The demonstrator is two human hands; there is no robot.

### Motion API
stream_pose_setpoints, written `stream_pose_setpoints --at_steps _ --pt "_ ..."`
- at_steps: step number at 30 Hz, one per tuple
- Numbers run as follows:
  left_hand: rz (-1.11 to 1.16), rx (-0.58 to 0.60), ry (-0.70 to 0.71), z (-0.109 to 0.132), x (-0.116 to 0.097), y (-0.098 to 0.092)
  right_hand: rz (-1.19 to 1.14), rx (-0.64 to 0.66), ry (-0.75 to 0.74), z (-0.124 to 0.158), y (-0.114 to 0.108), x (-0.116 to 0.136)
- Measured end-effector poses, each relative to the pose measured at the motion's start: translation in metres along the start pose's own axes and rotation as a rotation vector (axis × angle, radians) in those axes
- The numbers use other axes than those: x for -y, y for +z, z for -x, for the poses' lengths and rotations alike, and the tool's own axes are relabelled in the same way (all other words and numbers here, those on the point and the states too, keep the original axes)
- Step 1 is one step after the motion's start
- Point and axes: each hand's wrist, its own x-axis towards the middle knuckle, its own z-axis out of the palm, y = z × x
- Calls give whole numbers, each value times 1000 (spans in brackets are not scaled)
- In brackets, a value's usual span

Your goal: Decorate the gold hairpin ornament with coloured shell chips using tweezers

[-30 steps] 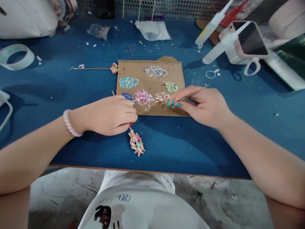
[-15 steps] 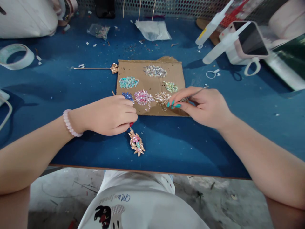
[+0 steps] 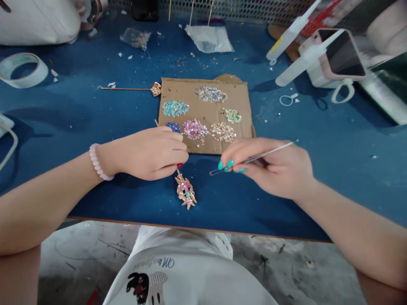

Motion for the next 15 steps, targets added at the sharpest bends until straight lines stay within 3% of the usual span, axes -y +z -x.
stream_pose_setpoints --at_steps 7,15 --pt "-2 -11 2 -1 0 2 -166 79 -93 0 33 17" --pt "-12 -38 1 -2 -2 4 -99 116 -130 -1 43 20"
